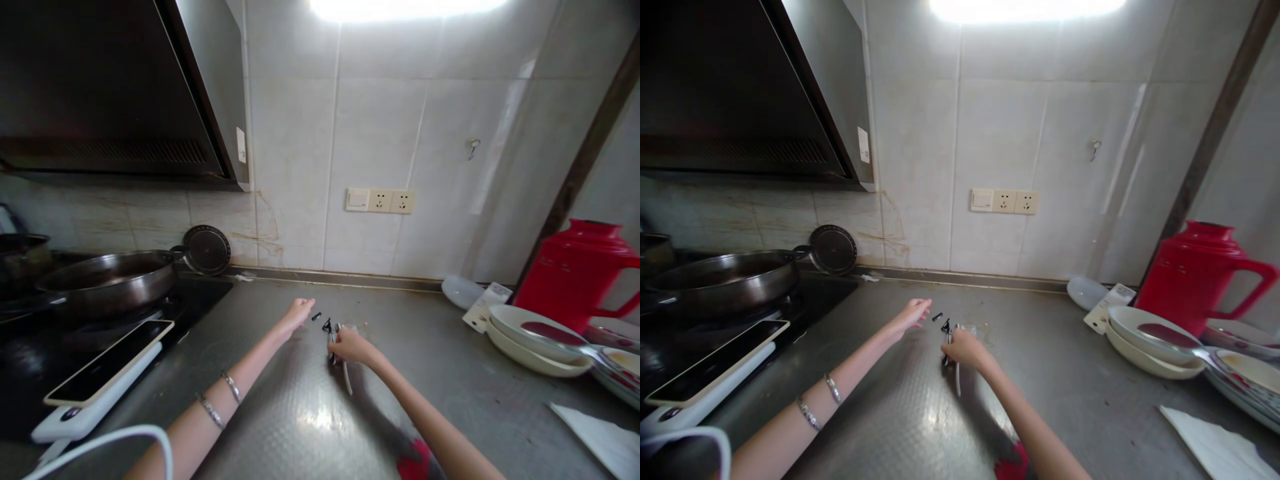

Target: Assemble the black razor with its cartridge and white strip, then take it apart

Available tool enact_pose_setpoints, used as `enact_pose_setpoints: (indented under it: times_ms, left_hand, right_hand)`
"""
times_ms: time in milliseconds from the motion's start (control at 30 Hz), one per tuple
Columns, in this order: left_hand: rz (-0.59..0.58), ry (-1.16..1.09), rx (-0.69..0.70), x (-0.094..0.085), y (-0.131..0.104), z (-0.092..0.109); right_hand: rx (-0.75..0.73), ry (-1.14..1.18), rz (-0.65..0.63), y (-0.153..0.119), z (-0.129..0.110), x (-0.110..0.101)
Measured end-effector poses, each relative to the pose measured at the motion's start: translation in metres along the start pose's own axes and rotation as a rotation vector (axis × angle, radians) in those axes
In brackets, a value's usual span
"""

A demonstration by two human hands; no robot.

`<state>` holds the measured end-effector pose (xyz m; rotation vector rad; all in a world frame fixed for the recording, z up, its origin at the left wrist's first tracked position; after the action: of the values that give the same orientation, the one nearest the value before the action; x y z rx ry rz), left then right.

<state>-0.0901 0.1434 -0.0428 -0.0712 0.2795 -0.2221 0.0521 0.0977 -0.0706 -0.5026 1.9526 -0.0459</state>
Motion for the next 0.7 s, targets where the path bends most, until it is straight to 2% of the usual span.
enact_pose_setpoints:
  times_ms: [233, 367, 567, 700]
  left_hand:
    - [-0.013, 0.056, 0.010, 0.002, 0.005, -0.003]
    - [0.015, 0.337, 0.078, 0.001, 0.016, -0.004]
    - [0.101, 0.588, 0.156, -0.011, 0.019, -0.014]
    - [0.139, 0.819, 0.203, -0.005, 0.019, -0.018]
  right_hand:
    - [0.043, -0.074, 0.032, 0.001, 0.003, 0.003]
    - [0.038, -0.053, 0.024, -0.002, 0.000, -0.003]
    - [0.027, -0.004, 0.132, -0.008, 0.005, -0.041]
    - [0.011, 0.049, 0.201, -0.011, 0.014, -0.064]
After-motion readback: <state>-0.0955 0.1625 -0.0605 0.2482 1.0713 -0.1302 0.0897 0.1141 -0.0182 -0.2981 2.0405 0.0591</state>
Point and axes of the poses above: each hand's wrist, its own y-axis towards the middle knuckle, its own x-axis out of the palm, z = x × y, the point moved 9 cm from there along y, towards the middle knuckle, and after that the axes turned 12 degrees about -z, right-handed, at the moved point
